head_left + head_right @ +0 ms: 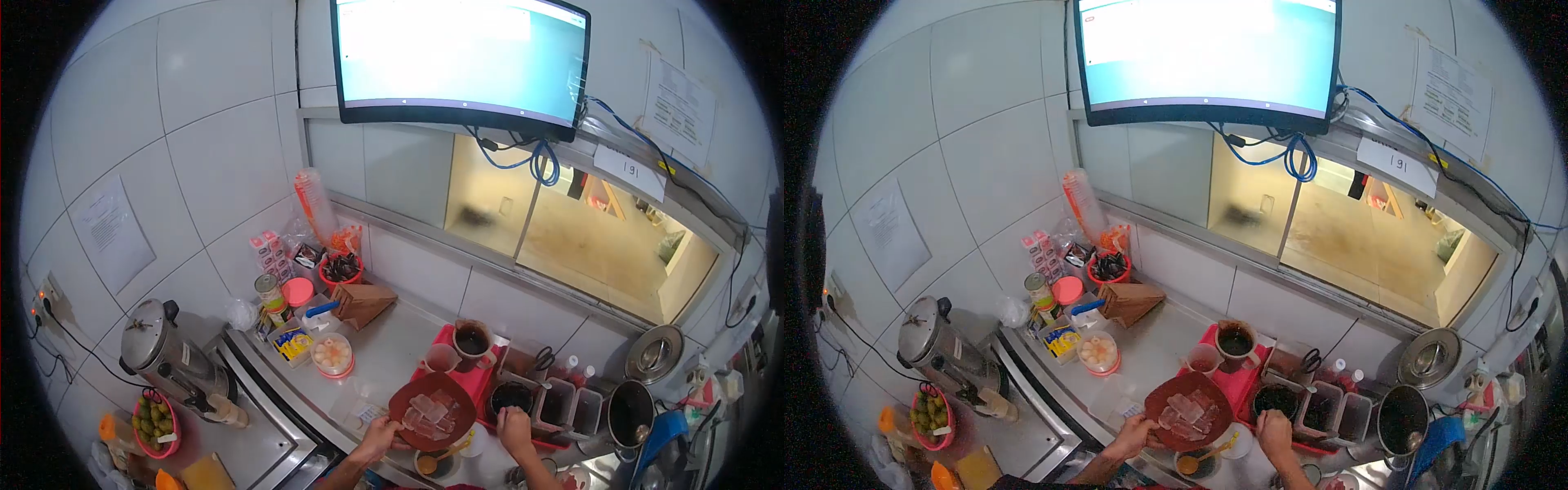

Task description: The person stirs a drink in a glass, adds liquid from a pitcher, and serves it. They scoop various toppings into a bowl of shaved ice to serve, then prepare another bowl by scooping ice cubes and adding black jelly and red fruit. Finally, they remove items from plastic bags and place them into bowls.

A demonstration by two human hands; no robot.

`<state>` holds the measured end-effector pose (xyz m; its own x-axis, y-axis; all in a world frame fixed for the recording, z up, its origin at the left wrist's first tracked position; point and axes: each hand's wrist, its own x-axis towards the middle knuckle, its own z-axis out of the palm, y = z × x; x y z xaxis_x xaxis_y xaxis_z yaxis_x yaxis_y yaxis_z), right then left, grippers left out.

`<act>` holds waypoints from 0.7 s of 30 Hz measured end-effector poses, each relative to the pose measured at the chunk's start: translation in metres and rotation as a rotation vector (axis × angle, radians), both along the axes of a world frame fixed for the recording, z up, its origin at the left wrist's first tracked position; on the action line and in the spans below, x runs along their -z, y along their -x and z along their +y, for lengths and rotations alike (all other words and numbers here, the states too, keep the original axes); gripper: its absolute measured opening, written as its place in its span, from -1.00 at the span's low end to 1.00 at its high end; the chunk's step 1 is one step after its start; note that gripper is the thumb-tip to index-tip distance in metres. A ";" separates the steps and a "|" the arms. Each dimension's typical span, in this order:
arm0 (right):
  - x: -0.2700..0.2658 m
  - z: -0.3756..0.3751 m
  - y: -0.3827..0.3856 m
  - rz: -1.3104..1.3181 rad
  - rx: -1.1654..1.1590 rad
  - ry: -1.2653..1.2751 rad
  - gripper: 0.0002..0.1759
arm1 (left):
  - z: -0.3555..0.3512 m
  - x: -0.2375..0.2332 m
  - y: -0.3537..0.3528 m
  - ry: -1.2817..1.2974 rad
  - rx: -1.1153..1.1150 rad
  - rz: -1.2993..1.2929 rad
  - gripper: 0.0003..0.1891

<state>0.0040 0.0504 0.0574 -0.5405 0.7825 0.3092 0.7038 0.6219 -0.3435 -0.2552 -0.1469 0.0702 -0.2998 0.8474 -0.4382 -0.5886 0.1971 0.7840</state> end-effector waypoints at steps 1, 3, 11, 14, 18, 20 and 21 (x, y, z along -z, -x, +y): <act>-0.004 0.001 0.005 0.088 0.047 0.035 -0.76 | 0.001 -0.002 0.000 0.001 0.004 0.001 -0.65; -0.005 0.004 0.008 0.176 0.096 0.072 -0.77 | 0.003 -0.007 -0.001 0.018 0.012 -0.002 -0.65; 0.001 -0.007 0.010 0.211 -0.018 -0.012 -0.76 | -0.004 -0.016 -0.002 0.029 0.004 -0.006 -0.65; -0.007 -0.009 0.012 0.370 0.158 0.128 -0.80 | -0.004 -0.012 0.001 0.013 -0.004 -0.021 -0.65; 0.008 -0.001 0.012 0.364 0.237 0.189 -0.80 | -0.002 -0.004 0.004 0.024 -0.015 0.001 -0.65; 0.014 -0.006 0.018 0.277 0.106 0.002 -0.74 | 0.001 0.010 0.005 0.036 -0.024 0.011 -0.67; 0.023 -0.003 0.019 0.331 0.114 0.006 -0.72 | 0.001 0.016 0.005 0.045 -0.043 0.018 -0.68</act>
<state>-0.0152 0.0475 0.0347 -0.3201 0.8344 0.4486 0.6184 0.5428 -0.5683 -0.2604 -0.1456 0.0538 -0.3435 0.8133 -0.4696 -0.5830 0.2073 0.7856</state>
